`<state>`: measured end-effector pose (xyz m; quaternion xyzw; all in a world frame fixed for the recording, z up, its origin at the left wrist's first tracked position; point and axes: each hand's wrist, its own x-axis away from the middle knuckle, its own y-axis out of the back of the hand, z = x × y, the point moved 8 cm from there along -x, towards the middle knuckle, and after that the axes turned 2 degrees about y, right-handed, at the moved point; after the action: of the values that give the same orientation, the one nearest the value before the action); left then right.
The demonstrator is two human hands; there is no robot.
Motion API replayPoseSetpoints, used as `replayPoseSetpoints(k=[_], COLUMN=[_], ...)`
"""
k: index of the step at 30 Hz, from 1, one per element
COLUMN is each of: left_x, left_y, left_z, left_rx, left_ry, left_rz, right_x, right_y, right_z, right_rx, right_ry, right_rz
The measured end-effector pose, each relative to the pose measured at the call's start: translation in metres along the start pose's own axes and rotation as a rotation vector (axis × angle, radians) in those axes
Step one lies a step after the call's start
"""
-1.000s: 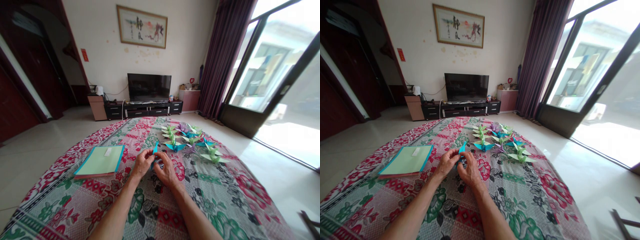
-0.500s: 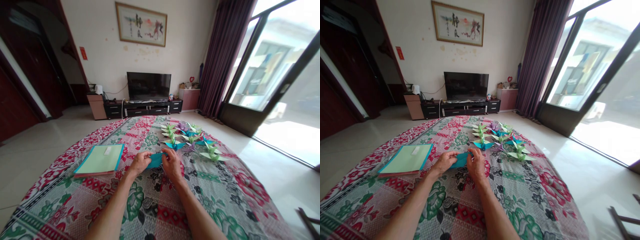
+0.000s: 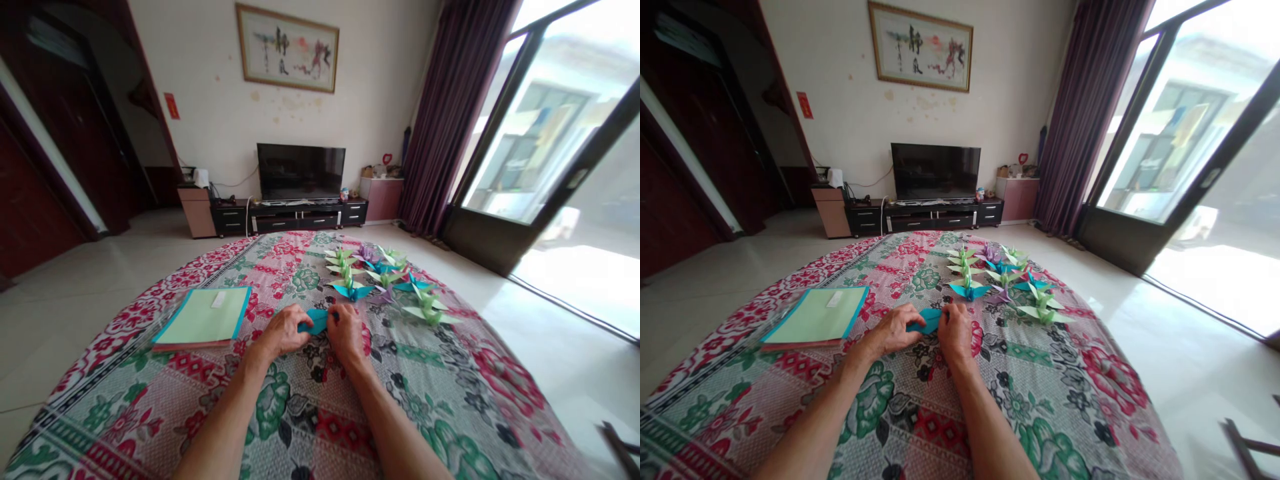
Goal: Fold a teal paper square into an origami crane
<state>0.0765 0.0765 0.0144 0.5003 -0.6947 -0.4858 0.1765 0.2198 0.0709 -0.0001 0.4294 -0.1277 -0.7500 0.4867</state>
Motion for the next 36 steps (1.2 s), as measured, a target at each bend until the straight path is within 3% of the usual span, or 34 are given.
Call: replayPoseSetpoints(k=[3,7,10,16,23,27,36], left_x=[0.001,0.002,0.001,-0.001,0.000,0.002,0.002], left_y=[-0.005,-0.005,-0.002,0.001,0.006,0.008,-0.007], left_z=[0.004,0.008,0.012,0.017,0.015,0.014,0.019], left_rx=[-0.017,-0.034,-0.040,0.025,0.374,0.448,0.676], left_ry=[-0.003,-0.031,-0.041,-0.011,0.097,0.148,0.170], left_rz=[0.015,-0.038,-0.110,-0.176,-0.093,-0.031,0.144], right_x=[0.003,0.010,0.013,0.009,0.006,0.003,0.000], right_y=[0.007,-0.002,-0.007,-0.007,0.000,0.001,0.001], right_z=[0.016,0.029,0.026,0.021,0.021,0.016,0.013], right_rx=[0.013,0.007,0.023,-0.016,-0.229,-0.317,-0.434], right_ry=[0.140,0.274,0.255,0.192,0.220,0.174,0.116], right_rz=[-0.001,0.202,0.265,0.219,0.155,0.107,0.087])
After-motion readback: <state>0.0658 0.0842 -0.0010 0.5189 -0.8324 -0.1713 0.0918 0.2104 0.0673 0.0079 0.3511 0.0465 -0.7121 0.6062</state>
